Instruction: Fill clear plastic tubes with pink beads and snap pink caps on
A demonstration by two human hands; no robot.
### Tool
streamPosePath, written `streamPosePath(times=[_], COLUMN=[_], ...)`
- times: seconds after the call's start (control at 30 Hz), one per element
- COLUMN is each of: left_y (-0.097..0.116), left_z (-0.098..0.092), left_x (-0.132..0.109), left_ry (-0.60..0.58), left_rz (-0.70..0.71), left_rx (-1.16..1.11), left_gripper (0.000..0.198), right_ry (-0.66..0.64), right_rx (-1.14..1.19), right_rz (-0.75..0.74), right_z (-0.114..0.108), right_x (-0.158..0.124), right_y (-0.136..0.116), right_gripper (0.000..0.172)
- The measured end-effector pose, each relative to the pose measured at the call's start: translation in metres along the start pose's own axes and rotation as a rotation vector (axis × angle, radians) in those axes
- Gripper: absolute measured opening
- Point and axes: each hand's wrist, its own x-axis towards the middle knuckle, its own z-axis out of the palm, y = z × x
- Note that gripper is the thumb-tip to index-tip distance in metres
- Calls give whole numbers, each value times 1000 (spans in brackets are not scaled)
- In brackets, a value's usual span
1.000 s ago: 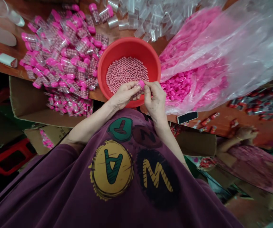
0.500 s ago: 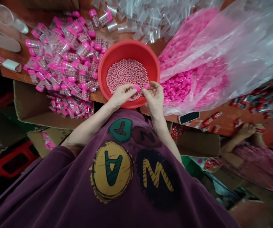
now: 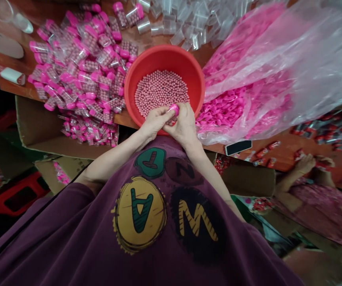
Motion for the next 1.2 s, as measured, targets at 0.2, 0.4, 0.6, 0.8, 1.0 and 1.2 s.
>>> streamPosePath(times=[0.2, 0.4, 0.6, 0.8, 1.0, 1.2], left_y=[-9, -18, -22, 25, 114, 130], left_z=[-9, -20, -18, -79, -181, -190], left_x=[4, 9, 27, 60, 93, 104], left_ry=[-5, 20, 239, 333, 683, 738], left_rz=[-10, -40, -288, 381, 555, 401], left_rx=[-35, -34, 149, 459, 1146, 1485], left_gripper=[22, 23, 45, 12, 28, 43], right_ry=[36, -40, -214, -119, 263, 284], right_rx=[-39, -77, 33, 261, 272, 281], right_rz=[-88, -60, 104, 162, 278, 267], right_z=[2, 19, 47, 48, 35, 24], right_x=[3, 4, 2, -8, -22, -25], right_y=[6, 4, 10, 27, 56, 62], right_gripper=[50, 48, 46, 80, 32, 29])
